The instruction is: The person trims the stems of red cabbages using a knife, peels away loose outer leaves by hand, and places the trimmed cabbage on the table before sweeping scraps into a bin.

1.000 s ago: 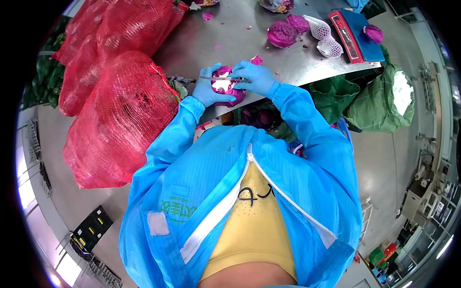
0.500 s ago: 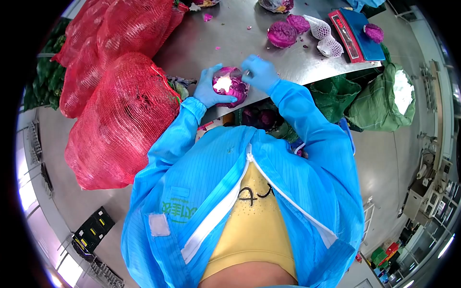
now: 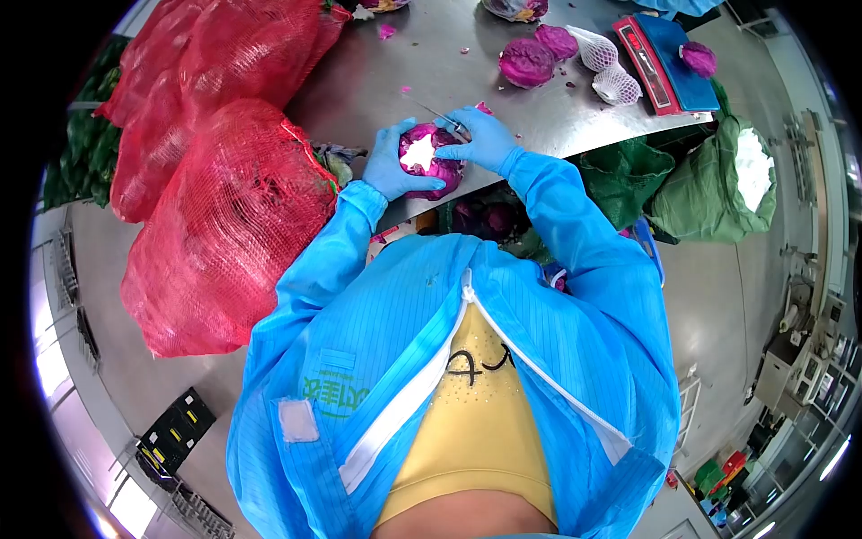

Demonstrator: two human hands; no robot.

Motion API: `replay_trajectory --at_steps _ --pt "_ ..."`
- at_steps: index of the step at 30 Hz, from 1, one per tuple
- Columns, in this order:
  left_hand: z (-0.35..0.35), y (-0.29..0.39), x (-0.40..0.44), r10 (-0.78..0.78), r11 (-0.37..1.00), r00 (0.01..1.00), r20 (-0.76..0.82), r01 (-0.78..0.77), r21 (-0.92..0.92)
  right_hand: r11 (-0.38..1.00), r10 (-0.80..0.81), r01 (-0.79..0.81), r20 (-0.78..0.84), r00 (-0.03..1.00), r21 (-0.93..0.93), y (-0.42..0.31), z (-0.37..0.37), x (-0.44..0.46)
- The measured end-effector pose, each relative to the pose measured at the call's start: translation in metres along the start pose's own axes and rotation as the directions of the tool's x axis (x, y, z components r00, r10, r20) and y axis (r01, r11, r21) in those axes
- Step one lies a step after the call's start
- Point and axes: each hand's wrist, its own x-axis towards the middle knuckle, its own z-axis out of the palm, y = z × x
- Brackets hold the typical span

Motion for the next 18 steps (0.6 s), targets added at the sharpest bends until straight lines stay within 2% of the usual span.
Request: replay_trajectory --at_steps 4,7,9,10,12,13,15,16,18 --pt "0.000 0.010 0.001 -0.045 0.998 0.999 0.006 0.045 0.047 0.991 -0.090 0.095 0.051 0.995 -0.099 0.000 -0.006 0.005" --pt "0.002 0.018 0.003 -0.067 0.994 0.998 0.013 0.066 0.088 0.973 -0.077 0.099 0.112 0.991 -0.208 -0.008 -0.017 0.007" --pt "0.002 0.026 0.004 -0.081 0.990 0.997 0.020 0.078 0.120 0.925 -0.019 0.089 0.191 0.981 -0.368 -0.018 -0.020 0.006" --pt "0.001 0.032 0.005 -0.109 0.982 0.994 0.030 0.103 0.160 0.925 -0.015 0.084 0.185 0.983 -0.369 -0.020 -0.018 0.005" --pt "0.004 0.039 0.008 -0.132 0.972 0.990 0.042 0.122 0.199 0.834 0.003 0.114 0.211 0.977 -0.540 -0.024 -0.016 0.003" --pt "0.007 0.040 0.009 -0.126 0.962 0.992 0.031 0.114 0.247 0.834 0.005 0.111 0.208 0.978 -0.541 -0.021 -0.015 -0.001" --pt "0.008 0.040 0.010 -0.117 0.949 0.993 0.017 0.106 0.295 0.810 -0.133 0.168 0.103 0.986 -0.562 -0.014 -0.009 -0.007" --pt "0.009 0.038 0.011 -0.125 0.949 0.992 0.017 0.115 0.294 0.808 -0.135 0.170 0.103 0.985 -0.564 -0.012 -0.005 -0.009" --pt "0.009 0.037 0.009 -0.140 0.948 0.990 0.022 0.128 0.293 0.839 -0.125 0.051 -0.100 0.987 -0.541 -0.009 0.004 -0.015"
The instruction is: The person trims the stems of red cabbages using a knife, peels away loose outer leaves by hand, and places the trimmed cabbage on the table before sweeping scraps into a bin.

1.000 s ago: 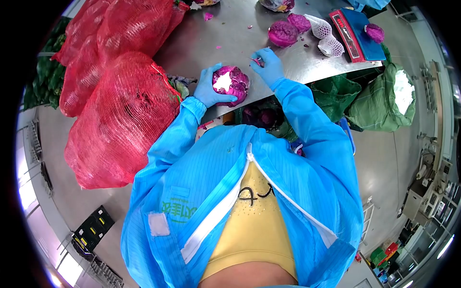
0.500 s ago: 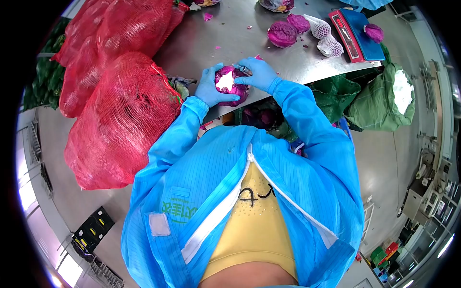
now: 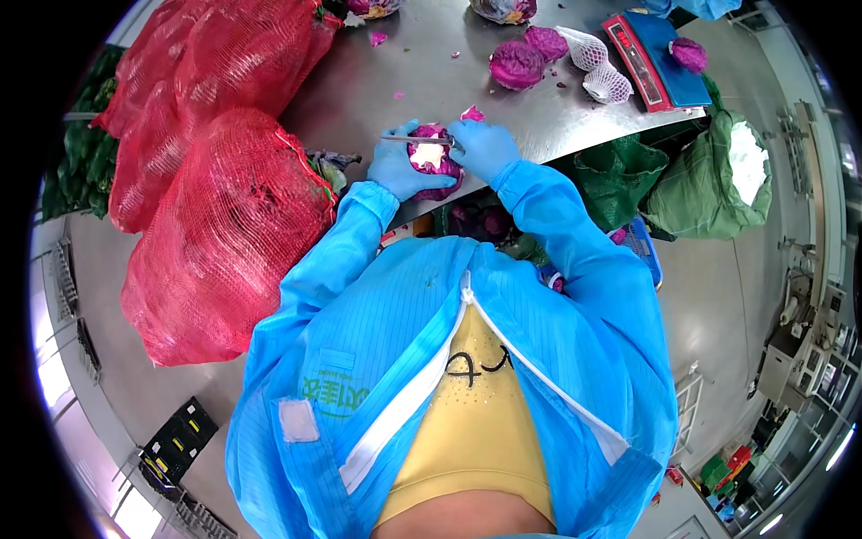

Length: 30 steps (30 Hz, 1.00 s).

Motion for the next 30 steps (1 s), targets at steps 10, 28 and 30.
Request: replay_trajectory --at_steps 10,28,30 --pt "-0.001 -0.011 -0.011 0.082 0.985 0.994 -0.072 -0.092 -0.146 0.751 0.584 -0.391 -0.261 0.769 0.531 0.056 0.054 -0.012" --pt "0.018 -0.059 -0.022 0.157 0.919 0.976 -0.151 -0.200 -0.341 0.110 0.789 -0.520 0.244 0.564 0.847 0.020 0.084 -0.010" --pt "0.021 -0.064 -0.025 0.235 0.859 0.943 -0.236 -0.315 -0.404 0.420 0.801 -0.712 0.139 0.582 0.563 0.036 0.078 -0.019"
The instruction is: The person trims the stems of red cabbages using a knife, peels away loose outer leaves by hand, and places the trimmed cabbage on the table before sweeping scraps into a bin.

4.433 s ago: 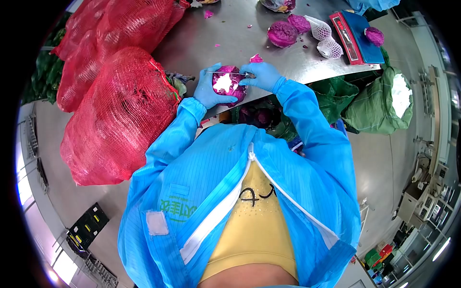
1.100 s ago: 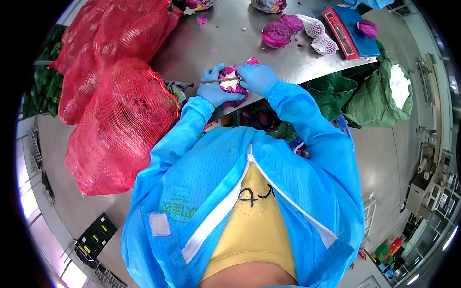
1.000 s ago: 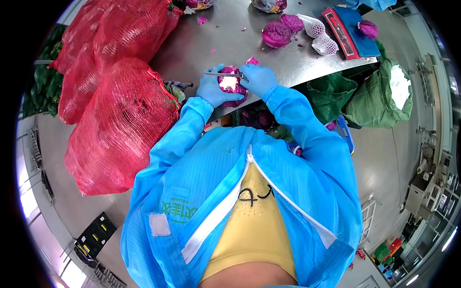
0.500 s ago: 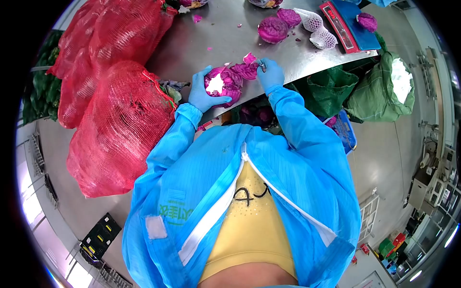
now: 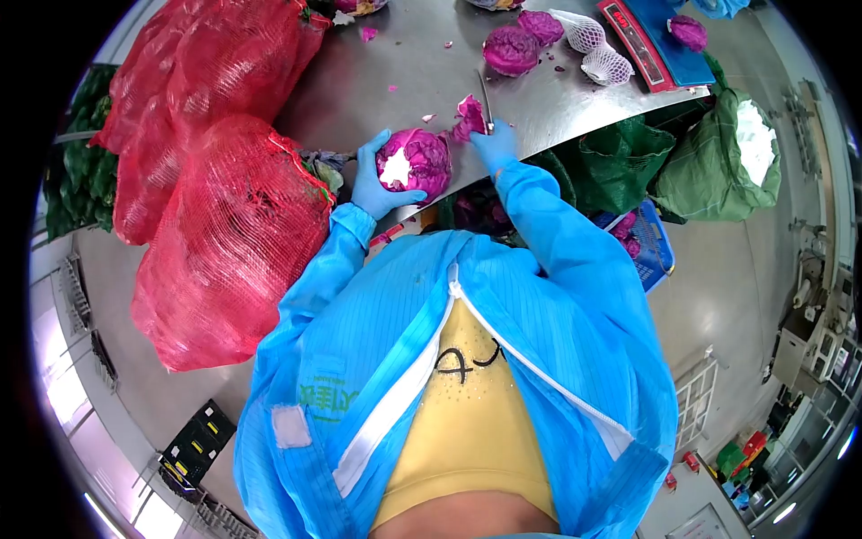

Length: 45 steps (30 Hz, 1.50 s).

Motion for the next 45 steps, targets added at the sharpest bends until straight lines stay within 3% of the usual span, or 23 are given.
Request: replay_trajectory --at_steps 4,6,7,8,10,12,14,15,18,20,27,29,30,32,34,36,37,38,40,41,42,44,45 --pt "-0.001 -0.016 -0.004 -0.040 0.998 0.998 -0.042 0.037 -0.059 0.985 -0.085 0.076 -0.047 0.995 -0.154 0.004 -0.018 -0.020" --pt "0.001 -0.020 -0.004 -0.034 0.993 0.998 -0.055 0.027 -0.115 0.936 -0.344 0.308 -0.247 0.906 -0.171 -0.014 -0.021 -0.034" --pt "-0.001 -0.017 -0.004 -0.048 0.992 0.998 -0.046 0.042 -0.120 0.955 -0.290 0.280 -0.120 0.949 -0.097 -0.031 -0.028 -0.044" --pt "-0.002 -0.015 -0.005 -0.062 0.991 0.997 -0.036 0.057 -0.125 0.956 -0.288 0.278 -0.120 0.950 -0.094 -0.031 -0.023 -0.045" --pt "-0.002 -0.019 -0.005 -0.074 0.991 0.997 -0.025 0.071 -0.114 0.883 -0.468 0.449 0.188 0.864 0.136 -0.030 -0.018 -0.048" --pt "-0.003 -0.025 -0.005 -0.029 0.996 0.999 -0.036 0.026 -0.083 0.876 -0.483 0.473 0.195 0.854 0.097 -0.024 -0.013 -0.046" --pt "-0.002 -0.019 -0.003 -0.052 0.993 0.998 -0.036 0.048 -0.107 0.853 -0.477 0.370 0.266 0.837 0.368 -0.010 -0.001 -0.036" --pt "-0.003 -0.017 -0.004 -0.074 0.990 0.997 -0.029 0.069 -0.126 0.852 -0.480 0.370 0.271 0.834 0.372 -0.012 -0.001 -0.035" --pt "-0.002 -0.016 -0.005 -0.083 0.984 0.996 -0.041 0.075 -0.161 0.842 -0.530 0.450 0.298 0.794 0.296 -0.021 -0.009 -0.031" --pt "-0.002 -0.016 -0.005 -0.081 0.985 0.996 -0.040 0.074 -0.157 0.860 -0.502 0.497 0.375 0.779 0.116 -0.031 -0.015 -0.032" --pt "-0.002 -0.011 -0.004 -0.061 0.990 0.997 -0.049 0.054 -0.134 0.804 -0.562 0.594 0.292 0.774 -0.026 -0.033 -0.002 -0.030" --pt "-0.003 -0.011 -0.005 -0.074 0.989 0.996 -0.050 0.067 -0.130 0.931 -0.312 0.345 0.232 0.921 -0.116 -0.030 0.005 -0.024" --pt "-0.003 -0.014 -0.005 -0.060 0.992 0.997 -0.048 0.054 -0.116 0.932 -0.313 0.345 0.231 0.921 -0.115 -0.018 0.010 -0.018" --pt "-0.003 -0.018 -0.005 -0.045 0.994 0.998 -0.049 0.040 -0.100 0.990 -0.120 0.109 0.121 0.985 0.094 0.009 0.016 -0.004" --pt "-0.002 -0.018 -0.005 -0.036 0.987 0.998 -0.053 0.028 -0.160 0.988 -0.155 0.153 0.090 0.984 0.025 0.006 0.013 -0.017" --pt "-0.004 -0.017 -0.005 -0.063 0.984 0.997 -0.044 0.054 -0.172 0.916 -0.401 0.392 -0.198 0.894 -0.087 -0.001 0.012 -0.033" --pt "-0.004 -0.017 -0.005 -0.081 0.980 0.996 -0.035 0.073 -0.186 0.924 -0.360 0.379 -0.223 0.906 0.050 -0.004 0.011 -0.040" --pt "-0.004 -0.018 -0.006 -0.082 0.980 0.996 -0.033 0.074 -0.186 0.925 -0.358 0.377 -0.223 0.907 0.051 -0.002 0.015 -0.041" --pt "-0.002 -0.028 -0.012 -0.027 0.994 0.993 -0.117 0.014 -0.106 0.889 -0.127 0.046 0.147 0.981 0.456 0.011 0.028 -0.044" --pt "-0.001 -0.032 -0.014 -0.024 0.994 0.993 -0.111 0.013 -0.104 0.828 -0.188 0.069 0.159 0.969 0.556 0.020 0.040 -0.045" --pt "0.001 -0.038 -0.017 -0.028 0.994 0.988 -0.149 0.012 -0.105 0.827 -0.186 0.070 0.155 0.970 0.557 0.020 0.037 -0.049" --pt "0.003 -0.035 -0.021 -0.032 0.994 0.982 -0.189 0.011 -0.107 0.694 -0.177 -0.126 0.338 0.924 0.708 0.012 0.025 -0.062" --pt "0.005 -0.024 -0.025 -0.083 0.990 0.976 -0.200 0.057 -0.132 0.748 -0.138 -0.143 0.363 0.921 0.648 0.024 0.034 -0.057"
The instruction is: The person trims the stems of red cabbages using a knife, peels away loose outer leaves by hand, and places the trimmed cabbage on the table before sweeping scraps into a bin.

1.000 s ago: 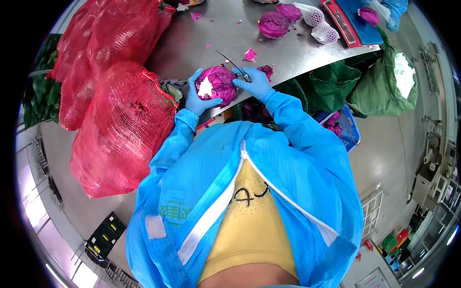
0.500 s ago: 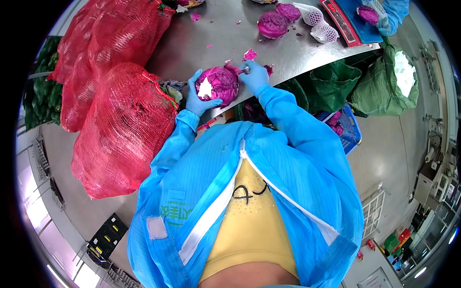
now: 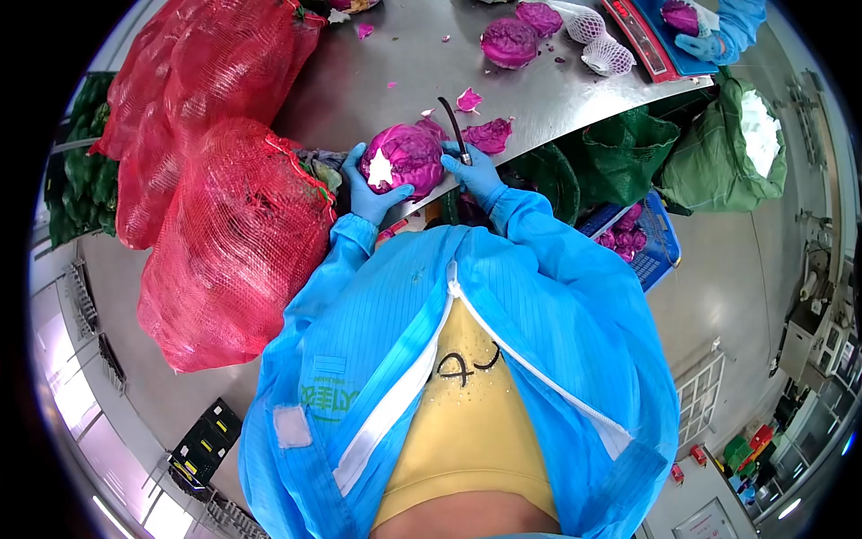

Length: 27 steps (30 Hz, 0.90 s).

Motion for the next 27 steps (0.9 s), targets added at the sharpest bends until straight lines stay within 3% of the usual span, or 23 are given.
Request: replay_trajectory --at_steps 2,3,7,9,11,12,13,15,17,18,19,21,23,25,26,27 --pt "0.006 0.031 -0.009 -0.142 0.989 0.990 -0.019 0.141 -0.053 0.995 0.062 -0.064 0.025 0.998 0.072 0.000 -0.001 -0.001" --pt "0.010 0.029 -0.011 -0.139 0.989 0.990 -0.016 0.138 -0.052 0.982 0.120 -0.127 0.056 0.991 0.138 -0.004 -0.001 -0.001" --pt "0.024 0.049 -0.014 -0.311 0.948 0.931 -0.193 0.290 -0.128 0.987 0.129 -0.134 0.064 0.990 0.084 -0.018 0.002 -0.005" --pt "0.027 0.048 -0.005 -0.460 0.886 0.852 -0.251 0.420 -0.196 0.994 0.104 -0.102 0.069 0.992 -0.029 -0.025 0.003 -0.003" --pt "0.027 0.047 0.000 -0.472 0.876 0.844 -0.255 0.415 -0.247 0.991 0.039 -0.037 0.014 0.999 -0.128 -0.020 0.008 0.004" --pt "0.027 0.048 -0.001 -0.491 0.859 0.836 -0.245 0.419 -0.294 0.877 -0.206 0.157 -0.061 0.977 -0.454 -0.018 0.012 0.006" --pt "0.027 0.049 -0.002 -0.512 0.840 0.826 -0.234 0.424 -0.340 0.623 -0.447 0.275 -0.045 0.893 -0.732 -0.017 0.015 0.007" --pt "0.022 0.042 -0.002 -0.508 0.848 0.825 -0.248 0.428 -0.313 0.793 -0.238 0.051 -0.232 0.943 -0.607 -0.018 0.010 0.016" --pt "0.016 0.042 -0.005 -0.595 0.681 0.800 -0.080 0.449 -0.579 0.875 -0.201 0.048 -0.271 0.941 -0.483 -0.012 -0.001 0.019" --pt "0.012 0.053 -0.005 -0.694 0.539 0.719 0.035 0.551 -0.638 0.903 -0.163 0.014 -0.312 0.936 -0.430 -0.006 -0.008 0.022" --pt "0.010 0.039 -0.007 -0.695 0.538 0.718 0.040 0.556 -0.634 0.927 -0.119 -0.023 -0.354 0.928 -0.374 -0.004 -0.015 0.020" --pt "0.007 0.000 -0.010 -0.665 0.161 0.634 0.394 0.637 -0.754 0.883 -0.152 -0.065 -0.414 0.897 -0.466 -0.014 -0.031 0.007" --pt "0.011 0.021 -0.007 -0.674 0.228 0.637 0.374 0.661 -0.715 0.900 -0.135 -0.102 -0.493 0.859 -0.424 0.014 -0.066 0.011" --pt "0.014 0.037 -0.001 -0.543 0.473 0.793 0.275 0.560 -0.680 0.856 -0.107 -0.206 -0.553 0.826 -0.474 0.008 -0.094 -0.009" --pt "0.014 0.038 0.002 -0.543 0.473 0.793 0.277 0.561 -0.680 0.820 -0.177 -0.163 -0.514 0.839 -0.548 0.002 -0.102 -0.024" --pt "0.015 0.038 0.006 -0.482 0.662 0.856 0.189 0.497 -0.561 0.777 -0.243 -0.119 -0.468 0.850 -0.619 -0.005 -0.106 -0.041"
